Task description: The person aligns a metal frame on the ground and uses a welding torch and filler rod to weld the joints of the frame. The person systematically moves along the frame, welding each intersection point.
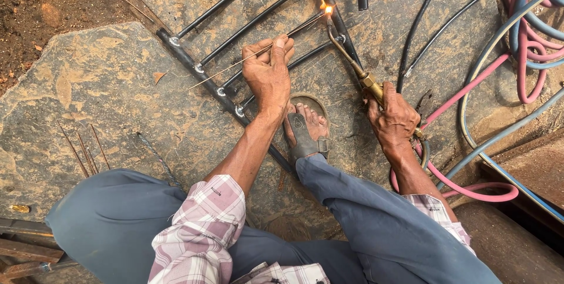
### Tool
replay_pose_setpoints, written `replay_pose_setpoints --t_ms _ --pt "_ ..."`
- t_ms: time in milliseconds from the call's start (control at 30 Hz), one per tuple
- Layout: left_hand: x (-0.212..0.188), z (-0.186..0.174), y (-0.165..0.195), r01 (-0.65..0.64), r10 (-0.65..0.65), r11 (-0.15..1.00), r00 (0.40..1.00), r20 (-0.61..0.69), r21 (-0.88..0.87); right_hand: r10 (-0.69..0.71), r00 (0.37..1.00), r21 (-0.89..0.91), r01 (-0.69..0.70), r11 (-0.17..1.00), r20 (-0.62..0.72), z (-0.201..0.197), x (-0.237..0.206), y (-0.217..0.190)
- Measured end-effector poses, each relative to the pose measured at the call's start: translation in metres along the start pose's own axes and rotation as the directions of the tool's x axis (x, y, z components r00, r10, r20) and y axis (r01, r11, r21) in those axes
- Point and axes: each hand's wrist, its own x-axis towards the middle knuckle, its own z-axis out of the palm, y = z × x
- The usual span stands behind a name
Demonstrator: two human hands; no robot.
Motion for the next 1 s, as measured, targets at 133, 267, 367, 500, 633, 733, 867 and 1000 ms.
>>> replay_pose_setpoints --t_ms 133,267,367,500,633,733,867,1000 --pt "-0.0013 0.0013 0.0007 0.006 -0.006 1.000 1.000 -0.011 -0.004 0.000 1.000 -0.011 0.000 1.000 -0.003 -0.0003 0.0001 -0.0011" --pt "-0.0004 0.0027 0.0018 0.025 -0.025 1.000 0.999 -0.036 0.007 -0.008 1.000 -0.009 0.008 1.000 -0.017 0.0008 0.0001 -0.0001" --pt "0.0001 0.0027 0.0018 0.024 -0.025 1.000 0.999 -0.022 -0.015 -0.007 1.000 -0.003 0.007 1.000 -0.020 0.0018 -0.0009 0.0006" --pt "-0.0003 0.0035 0.0002 0.015 -0.016 1.000 1.000 -0.023 -0.021 -0.009 1.000 0.012 0.009 1.000 -0.028 0.0025 -0.0004 0.0005" --pt "0.0001 0.0027 0.0001 0.026 -0.026 0.999 0.999 -0.022 -0.018 -0.003 1.000 0.006 0.003 1.000 -0.021 0.0004 0.0013 -0.0005" --pt "0.0006 0.0033 -0.0003 0.021 -0.022 0.999 0.999 -0.027 -0.034 -0.010 1.000 0.004 0.010 1.000 -0.019 -0.0017 0.0020 -0.0009" --pt "-0.0002 0.0036 -0.0013 0.018 -0.019 0.999 0.999 -0.026 -0.047 0.000 1.000 -0.003 0.000 1.000 -0.005 -0.0031 0.0017 -0.0020" --pt "0.0015 0.0028 -0.0015 0.024 -0.025 0.999 1.000 -0.019 -0.047 -0.014 1.000 -0.008 0.014 1.000 -0.009 -0.0042 0.0011 -0.0022"
